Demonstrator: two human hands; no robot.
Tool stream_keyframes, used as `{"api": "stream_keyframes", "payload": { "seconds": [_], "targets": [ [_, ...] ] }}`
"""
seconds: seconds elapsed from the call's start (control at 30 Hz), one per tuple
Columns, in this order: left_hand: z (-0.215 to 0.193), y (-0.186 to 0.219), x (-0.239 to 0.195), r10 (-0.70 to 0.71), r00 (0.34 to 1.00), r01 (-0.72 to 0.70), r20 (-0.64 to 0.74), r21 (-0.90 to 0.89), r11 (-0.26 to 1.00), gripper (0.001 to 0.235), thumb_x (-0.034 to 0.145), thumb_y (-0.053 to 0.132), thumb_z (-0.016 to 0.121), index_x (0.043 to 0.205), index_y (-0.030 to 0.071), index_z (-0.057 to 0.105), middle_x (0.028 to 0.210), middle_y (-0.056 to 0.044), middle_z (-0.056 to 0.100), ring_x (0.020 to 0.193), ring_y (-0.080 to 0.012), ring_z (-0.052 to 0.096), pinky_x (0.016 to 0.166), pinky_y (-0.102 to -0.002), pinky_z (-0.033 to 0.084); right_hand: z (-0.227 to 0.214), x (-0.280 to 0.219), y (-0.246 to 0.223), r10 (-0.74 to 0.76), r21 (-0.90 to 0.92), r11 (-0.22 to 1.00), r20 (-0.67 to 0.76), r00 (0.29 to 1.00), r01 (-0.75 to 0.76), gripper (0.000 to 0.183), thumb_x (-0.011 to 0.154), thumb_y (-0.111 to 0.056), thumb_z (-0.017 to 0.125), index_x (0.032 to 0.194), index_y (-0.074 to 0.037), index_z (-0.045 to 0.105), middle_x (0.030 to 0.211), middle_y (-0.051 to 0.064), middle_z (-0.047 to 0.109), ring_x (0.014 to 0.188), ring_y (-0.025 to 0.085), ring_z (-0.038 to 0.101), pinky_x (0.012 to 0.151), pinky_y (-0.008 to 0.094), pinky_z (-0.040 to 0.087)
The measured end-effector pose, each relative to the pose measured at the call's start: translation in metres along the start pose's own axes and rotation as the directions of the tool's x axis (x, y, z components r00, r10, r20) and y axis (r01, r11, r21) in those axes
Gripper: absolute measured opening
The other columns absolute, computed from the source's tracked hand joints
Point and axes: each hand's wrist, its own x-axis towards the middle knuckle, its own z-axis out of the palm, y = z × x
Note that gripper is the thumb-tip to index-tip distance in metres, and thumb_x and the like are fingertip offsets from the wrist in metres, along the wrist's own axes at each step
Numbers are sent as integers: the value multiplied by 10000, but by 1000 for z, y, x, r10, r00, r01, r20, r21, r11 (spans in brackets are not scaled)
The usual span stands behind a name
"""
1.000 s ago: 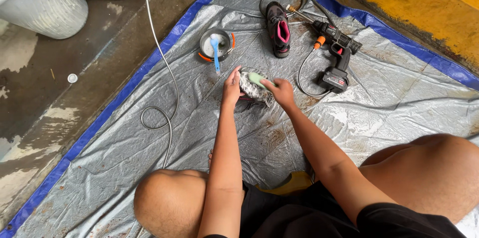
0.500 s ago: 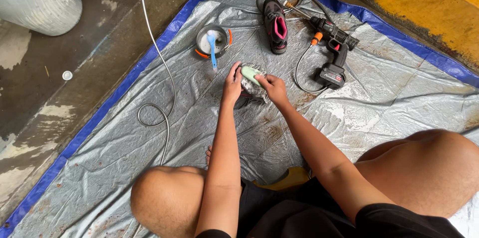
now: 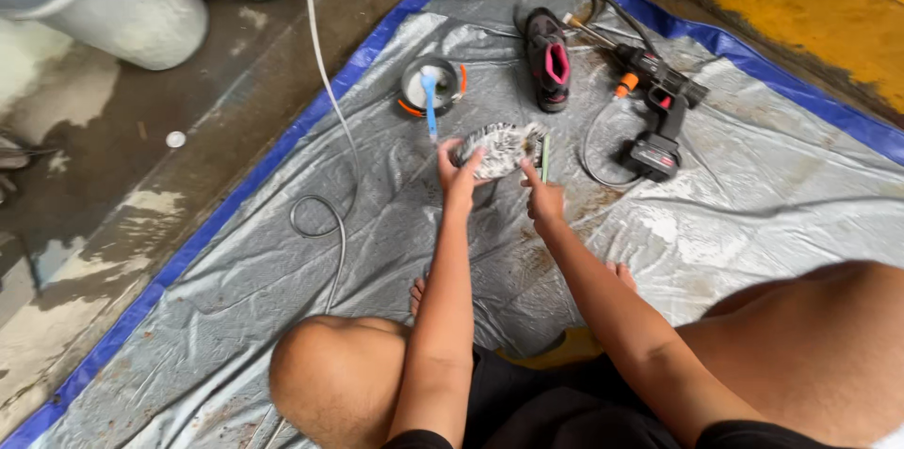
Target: The person sits on a tarp and scrubs a patterned shoe with a green brush. They repeatedly dip the brush into a small container of liquid and scrub the shoe's surface. The person rotates the shoe to clean different areas and eventually picks up a power drill.
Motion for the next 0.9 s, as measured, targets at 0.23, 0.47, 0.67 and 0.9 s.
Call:
{"api": "stream_keyframes", "payload": {
  "seconds": [0.23, 0.47, 0.67, 0.9],
  "targets": [
    [-47, -39, -13, 47, 954, -70, 296, 68, 995, 878, 781, 50, 959, 1566, 84, 568, 1407, -187, 610, 1287, -293, 575, 1020, -426, 613, 7, 32, -14, 43, 249, 964, 194, 980, -91, 449, 933, -303, 926, 725, -212, 538, 580, -141, 297, 451, 28, 336, 447, 177, 225],
    [-57, -80, -7, -204, 931, -25, 304, 609, 793, 1106, 854, 416, 942, 1739, 235, 303, 1580, -254, 587, 1468, -402, 568, 1202, -546, 483, -19, 52, 35, -8, -52, 999, 142, 990, 16, 287, 892, -209, 918, 885, -50, 679, 564, -1, 419, 431, 120, 371, 419, 272, 276],
    [-48, -82, -3, -64, 936, -173, 347, 609, 774, 807, 932, 295, 844, 1671, 282, 520, 1616, -204, 597, 1532, -387, 523, 1273, -501, 444, -40, 28, -16, -182, -667, 683, 240, 954, 298, 778, 954, -776, 744, 1518, -244, 679, 1278, 216, 751, 1257, 447, 696, 1091, 536, 521],
    [-53, -90, 0, -77, 941, -148, 329, 607, 781, 788, 917, 359, 866, 1641, 295, 562, 1634, -153, 596, 1544, -356, 511, 1270, -476, 451, -27, 39, -60, -395, -721, 7, 635, 665, 693, 489, 1111, -532, 652, 1465, -210, 752, 919, 197, 786, 791, 353, 786, 752, 464, 626]
  ]
}}
